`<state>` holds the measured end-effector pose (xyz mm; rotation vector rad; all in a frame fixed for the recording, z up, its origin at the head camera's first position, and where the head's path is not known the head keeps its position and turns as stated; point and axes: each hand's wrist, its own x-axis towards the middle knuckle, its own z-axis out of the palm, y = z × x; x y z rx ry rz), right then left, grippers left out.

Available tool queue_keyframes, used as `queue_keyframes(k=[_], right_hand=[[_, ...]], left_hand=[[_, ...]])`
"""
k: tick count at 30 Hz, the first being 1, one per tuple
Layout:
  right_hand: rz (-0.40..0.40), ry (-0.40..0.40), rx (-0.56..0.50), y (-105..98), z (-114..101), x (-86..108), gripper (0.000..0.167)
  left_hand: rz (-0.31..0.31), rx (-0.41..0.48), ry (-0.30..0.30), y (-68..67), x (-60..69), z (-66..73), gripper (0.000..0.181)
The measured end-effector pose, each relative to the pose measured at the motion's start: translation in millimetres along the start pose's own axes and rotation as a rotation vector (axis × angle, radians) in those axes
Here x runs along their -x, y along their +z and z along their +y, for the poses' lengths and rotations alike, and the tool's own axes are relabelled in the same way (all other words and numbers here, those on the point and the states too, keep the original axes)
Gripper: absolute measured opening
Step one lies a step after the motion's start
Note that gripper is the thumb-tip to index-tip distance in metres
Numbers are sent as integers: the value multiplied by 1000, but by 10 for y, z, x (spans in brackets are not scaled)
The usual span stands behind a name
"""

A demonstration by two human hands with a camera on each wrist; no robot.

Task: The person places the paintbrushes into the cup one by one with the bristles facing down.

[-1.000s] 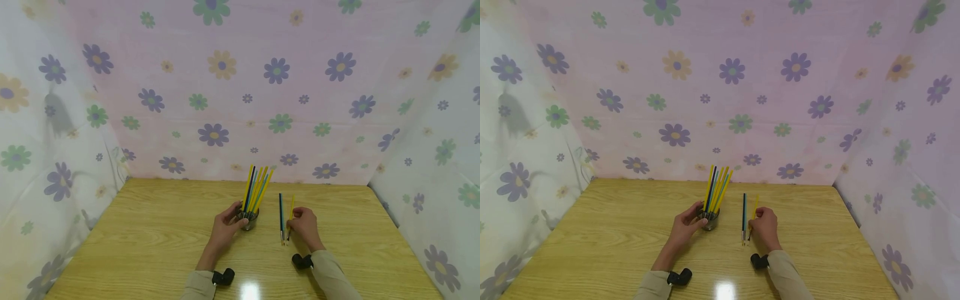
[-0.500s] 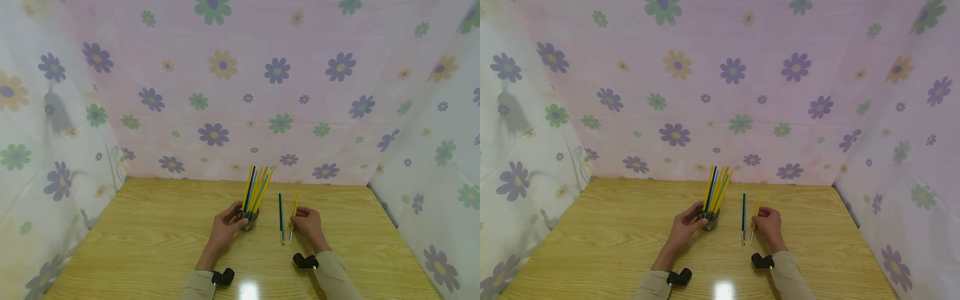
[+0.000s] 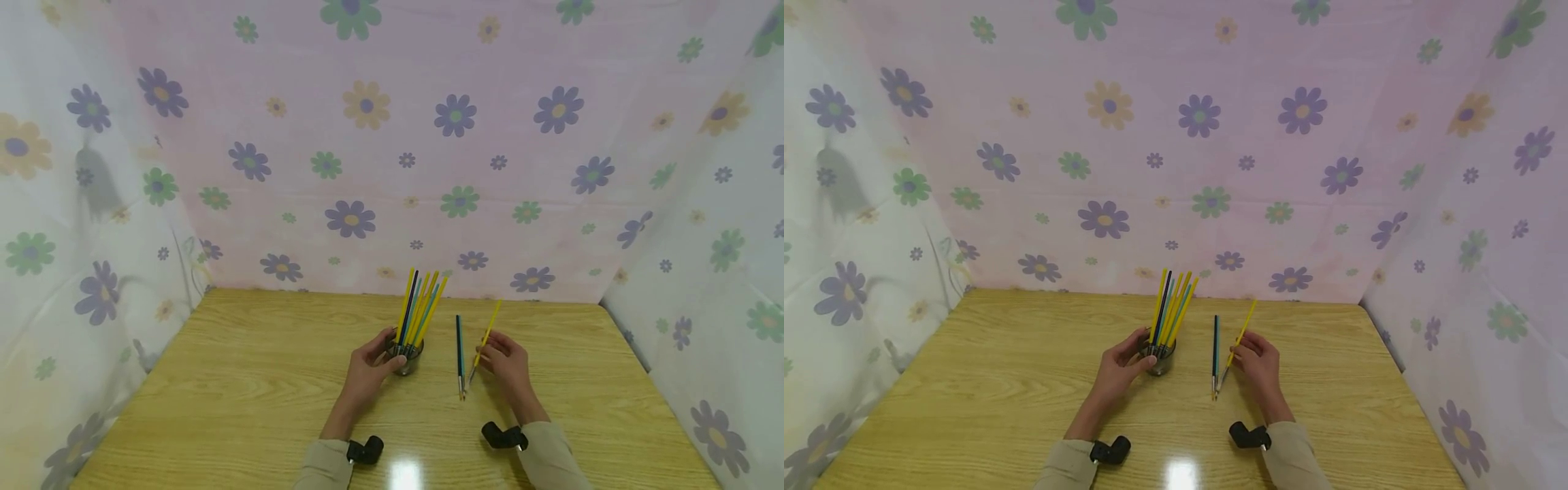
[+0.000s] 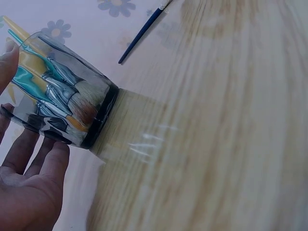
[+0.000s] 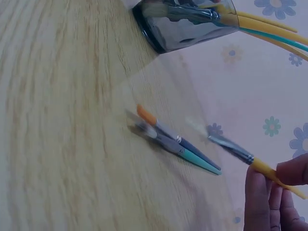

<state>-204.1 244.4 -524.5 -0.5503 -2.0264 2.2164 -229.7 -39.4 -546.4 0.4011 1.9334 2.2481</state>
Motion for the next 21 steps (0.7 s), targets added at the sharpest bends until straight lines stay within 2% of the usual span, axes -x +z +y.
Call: queue_keyframes(k=[8,16,21], right_hand=[[41,-55,-124,79,-26,39,46],[65,-214,-255,202,-26,95,27],[52,-311,-332,303,-45,122,24]], left_hand=[[9,-5,-6,1,2,3,69],[-4,-9,7,-5,-4,-6,68],[-4,-6,15,-8,-6,-13,69]])
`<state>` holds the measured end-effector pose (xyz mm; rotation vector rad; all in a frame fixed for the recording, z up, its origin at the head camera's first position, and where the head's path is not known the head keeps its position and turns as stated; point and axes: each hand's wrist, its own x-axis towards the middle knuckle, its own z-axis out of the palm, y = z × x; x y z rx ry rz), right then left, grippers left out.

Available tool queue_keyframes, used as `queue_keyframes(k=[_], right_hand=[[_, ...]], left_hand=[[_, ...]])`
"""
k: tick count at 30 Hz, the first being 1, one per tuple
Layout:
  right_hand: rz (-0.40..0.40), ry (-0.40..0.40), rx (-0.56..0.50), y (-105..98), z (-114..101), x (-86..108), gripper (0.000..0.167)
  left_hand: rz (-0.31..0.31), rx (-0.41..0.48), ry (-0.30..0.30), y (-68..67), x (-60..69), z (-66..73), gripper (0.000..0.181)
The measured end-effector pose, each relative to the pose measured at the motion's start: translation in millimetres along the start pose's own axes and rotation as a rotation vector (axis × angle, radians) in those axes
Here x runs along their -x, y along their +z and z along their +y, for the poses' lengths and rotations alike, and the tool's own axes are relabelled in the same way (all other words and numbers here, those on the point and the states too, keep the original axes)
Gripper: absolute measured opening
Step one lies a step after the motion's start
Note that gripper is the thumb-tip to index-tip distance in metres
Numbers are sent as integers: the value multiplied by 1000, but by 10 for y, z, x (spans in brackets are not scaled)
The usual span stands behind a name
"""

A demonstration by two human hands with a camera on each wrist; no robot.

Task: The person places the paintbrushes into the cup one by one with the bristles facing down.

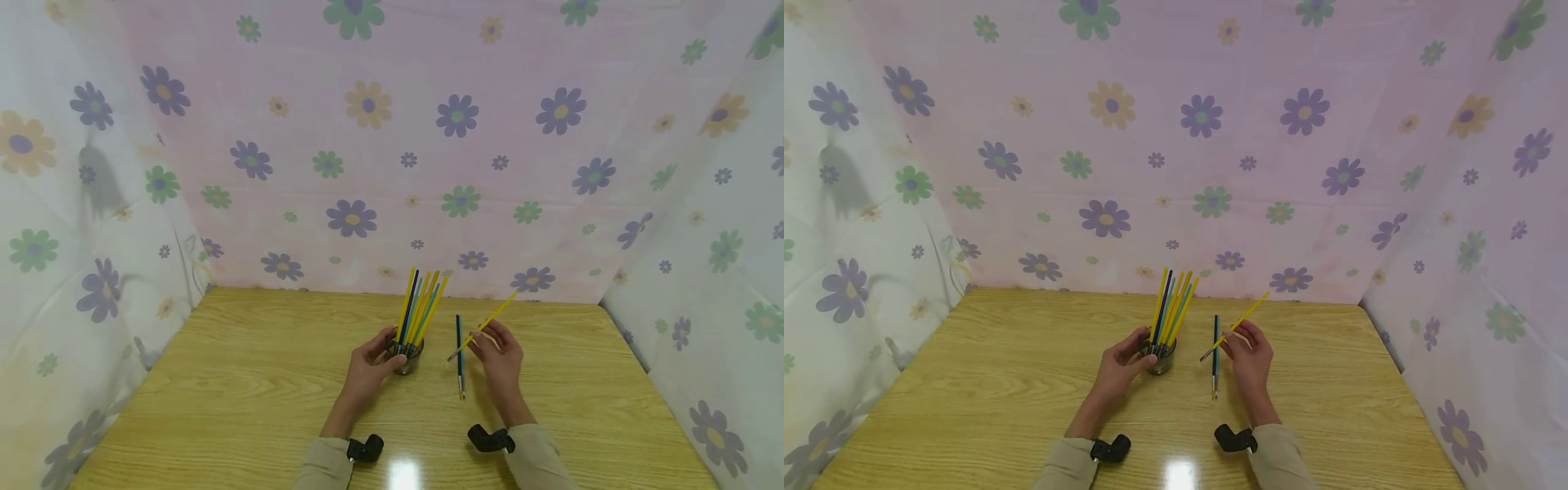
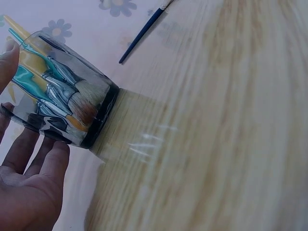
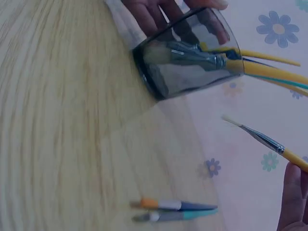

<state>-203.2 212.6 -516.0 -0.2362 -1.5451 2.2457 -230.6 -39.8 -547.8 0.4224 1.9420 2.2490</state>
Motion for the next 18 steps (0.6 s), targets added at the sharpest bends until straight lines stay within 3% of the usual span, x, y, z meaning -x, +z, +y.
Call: queue_keyframes(k=[15,18], right_hand=[[-60,-108,-116,472,-82,18,24],[-83,-121,-92,559,-33,18,24]], left_hand=[[3,7,-8,-6,11,1,70],[1,17,-8,-4,13,4,70]])
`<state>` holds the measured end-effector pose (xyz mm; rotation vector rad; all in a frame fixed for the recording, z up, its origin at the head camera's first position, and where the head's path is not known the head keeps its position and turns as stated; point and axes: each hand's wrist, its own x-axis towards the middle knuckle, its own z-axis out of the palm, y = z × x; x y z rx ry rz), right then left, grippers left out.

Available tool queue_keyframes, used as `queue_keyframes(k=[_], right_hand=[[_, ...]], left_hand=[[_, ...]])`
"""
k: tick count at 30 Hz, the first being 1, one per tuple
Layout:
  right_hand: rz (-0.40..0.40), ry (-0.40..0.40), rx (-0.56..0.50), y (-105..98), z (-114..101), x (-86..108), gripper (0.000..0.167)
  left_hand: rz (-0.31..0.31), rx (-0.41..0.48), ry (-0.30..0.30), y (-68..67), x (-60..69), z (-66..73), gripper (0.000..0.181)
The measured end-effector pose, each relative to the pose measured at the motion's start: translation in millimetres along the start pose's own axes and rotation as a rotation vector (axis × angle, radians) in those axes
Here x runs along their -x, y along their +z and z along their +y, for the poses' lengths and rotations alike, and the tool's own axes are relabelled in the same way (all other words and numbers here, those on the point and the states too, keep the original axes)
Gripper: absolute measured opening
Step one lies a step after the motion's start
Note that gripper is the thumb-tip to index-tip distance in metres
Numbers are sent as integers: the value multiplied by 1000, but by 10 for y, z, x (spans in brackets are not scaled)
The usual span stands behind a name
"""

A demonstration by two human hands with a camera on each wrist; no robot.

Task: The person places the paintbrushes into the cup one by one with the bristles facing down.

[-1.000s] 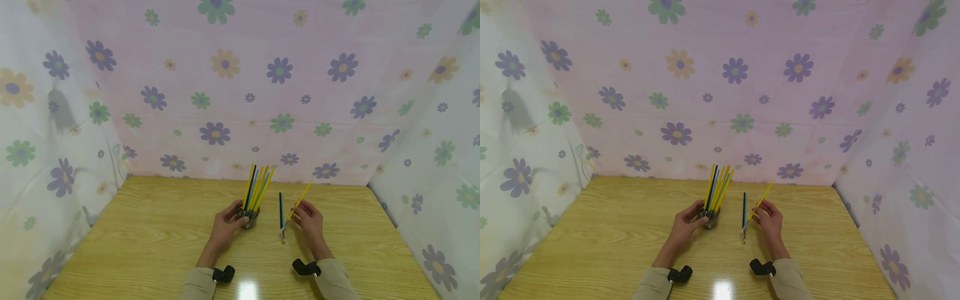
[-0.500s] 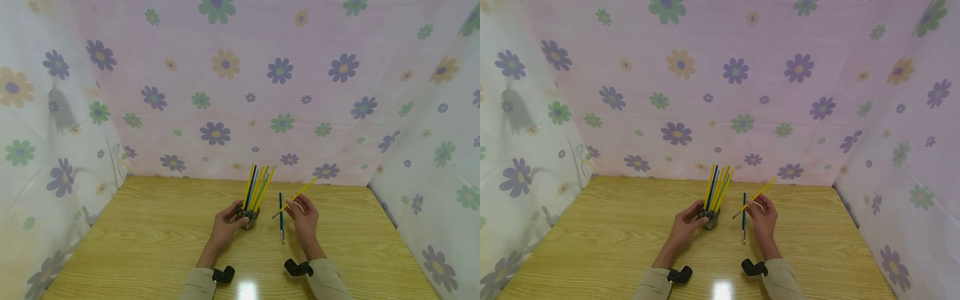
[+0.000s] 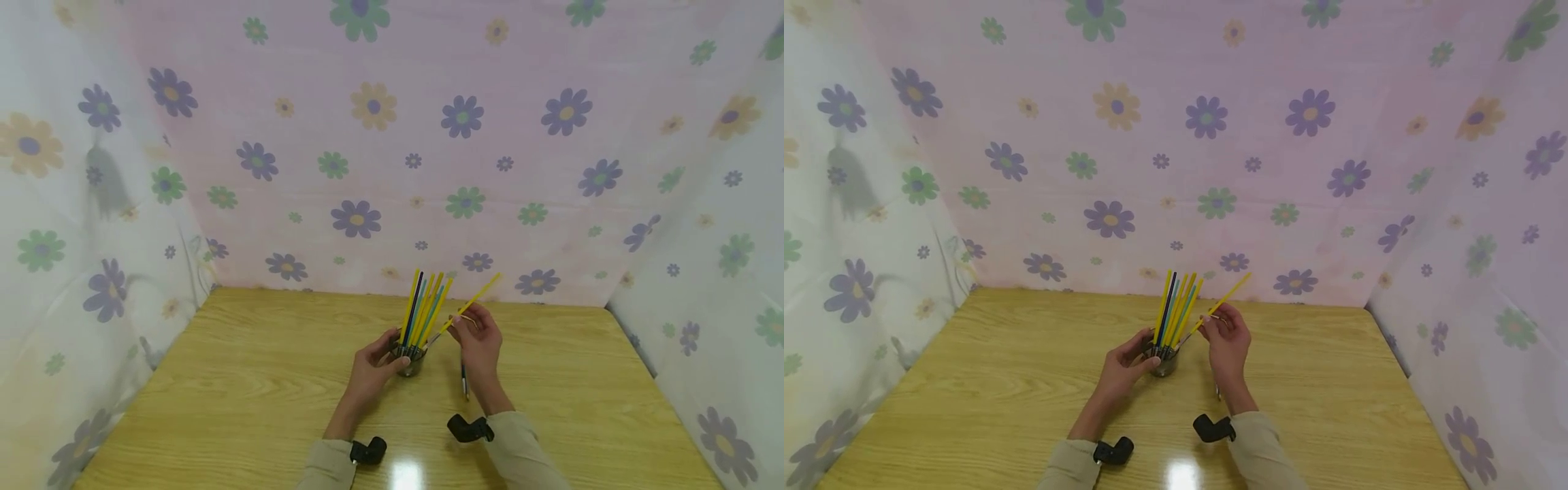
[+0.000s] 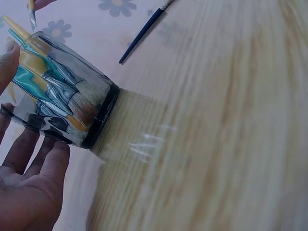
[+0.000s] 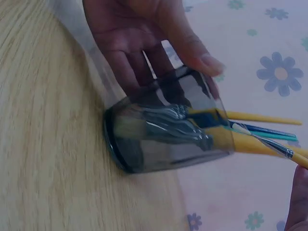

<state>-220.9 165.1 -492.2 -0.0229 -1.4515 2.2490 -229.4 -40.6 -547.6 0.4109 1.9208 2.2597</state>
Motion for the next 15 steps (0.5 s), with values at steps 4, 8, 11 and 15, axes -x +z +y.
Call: queue_keyframes(k=[4,8,11,15], right_hand=[[-56,-20,105,69,114,5,23],[-75,-27,191,103,221,20,28],[-65,-16,222,113,283,32,30],[-67,-7,257,120,350,40,30]], left_hand=[[6,10,-9,3,1,5,70],[7,11,-7,-1,-7,-9,70],[4,6,-4,-2,-13,-19,70],[10,-5,-12,5,-9,-6,70]])
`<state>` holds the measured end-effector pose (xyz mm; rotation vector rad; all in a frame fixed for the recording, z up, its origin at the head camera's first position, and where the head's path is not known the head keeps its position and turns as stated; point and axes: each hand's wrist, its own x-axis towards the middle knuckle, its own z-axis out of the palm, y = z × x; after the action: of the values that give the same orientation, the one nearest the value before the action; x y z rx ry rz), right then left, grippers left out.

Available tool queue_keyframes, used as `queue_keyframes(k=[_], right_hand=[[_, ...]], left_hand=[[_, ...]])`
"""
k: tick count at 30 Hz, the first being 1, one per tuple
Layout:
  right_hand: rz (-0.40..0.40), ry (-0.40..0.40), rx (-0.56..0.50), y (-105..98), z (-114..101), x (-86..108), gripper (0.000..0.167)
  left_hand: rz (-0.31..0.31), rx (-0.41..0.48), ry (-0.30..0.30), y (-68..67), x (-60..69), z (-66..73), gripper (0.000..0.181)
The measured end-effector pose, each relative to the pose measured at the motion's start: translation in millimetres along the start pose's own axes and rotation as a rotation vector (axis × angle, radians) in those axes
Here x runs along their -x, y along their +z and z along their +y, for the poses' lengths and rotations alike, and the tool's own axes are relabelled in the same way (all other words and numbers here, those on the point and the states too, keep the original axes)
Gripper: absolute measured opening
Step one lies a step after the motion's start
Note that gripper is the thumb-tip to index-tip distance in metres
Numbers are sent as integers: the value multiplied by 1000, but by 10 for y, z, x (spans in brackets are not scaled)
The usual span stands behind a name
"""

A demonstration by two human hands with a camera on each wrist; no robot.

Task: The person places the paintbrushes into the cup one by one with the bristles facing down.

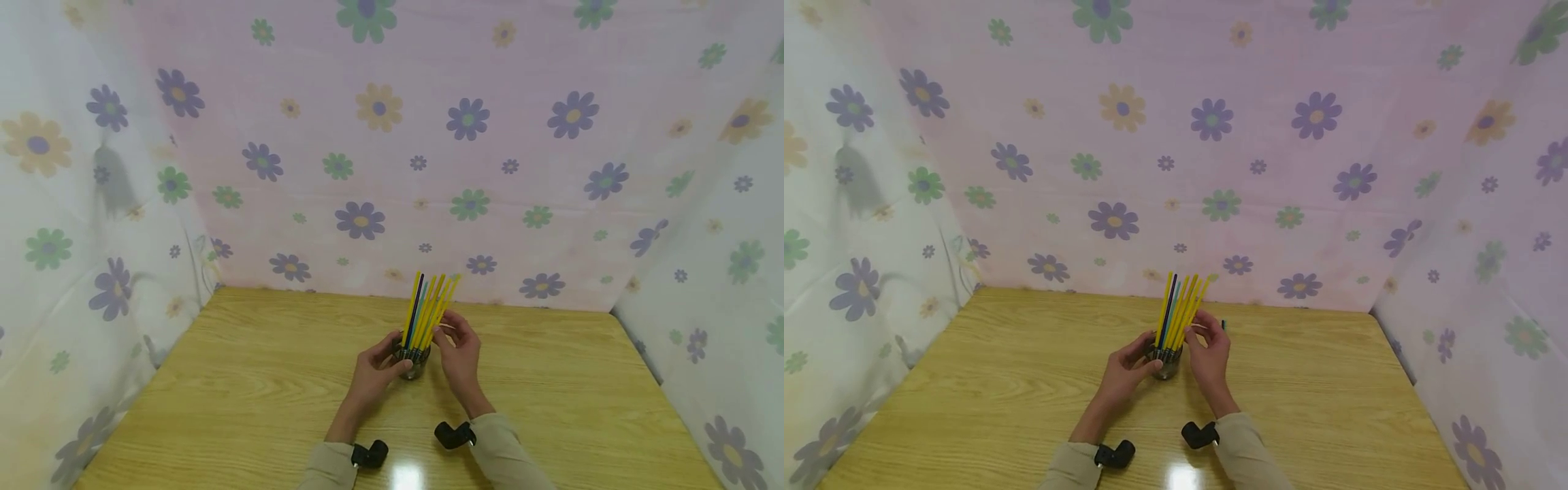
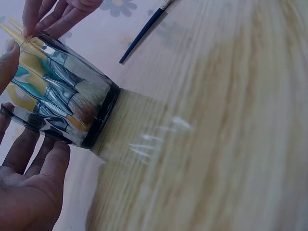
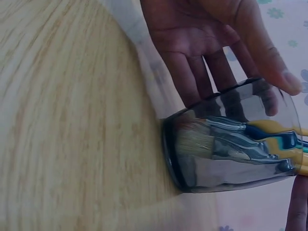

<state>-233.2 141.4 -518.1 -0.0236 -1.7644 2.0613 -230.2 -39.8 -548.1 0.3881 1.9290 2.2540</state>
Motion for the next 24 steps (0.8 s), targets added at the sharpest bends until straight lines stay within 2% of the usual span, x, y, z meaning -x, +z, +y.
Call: queue_keyframes(k=[5,24], right_hand=[[-19,-16,48,8,34,19,30],[-24,-36,103,-23,45,65,26]], left_hand=[[10,-1,-3,9,3,11,70],[1,-1,-6,2,-22,-11,72]])
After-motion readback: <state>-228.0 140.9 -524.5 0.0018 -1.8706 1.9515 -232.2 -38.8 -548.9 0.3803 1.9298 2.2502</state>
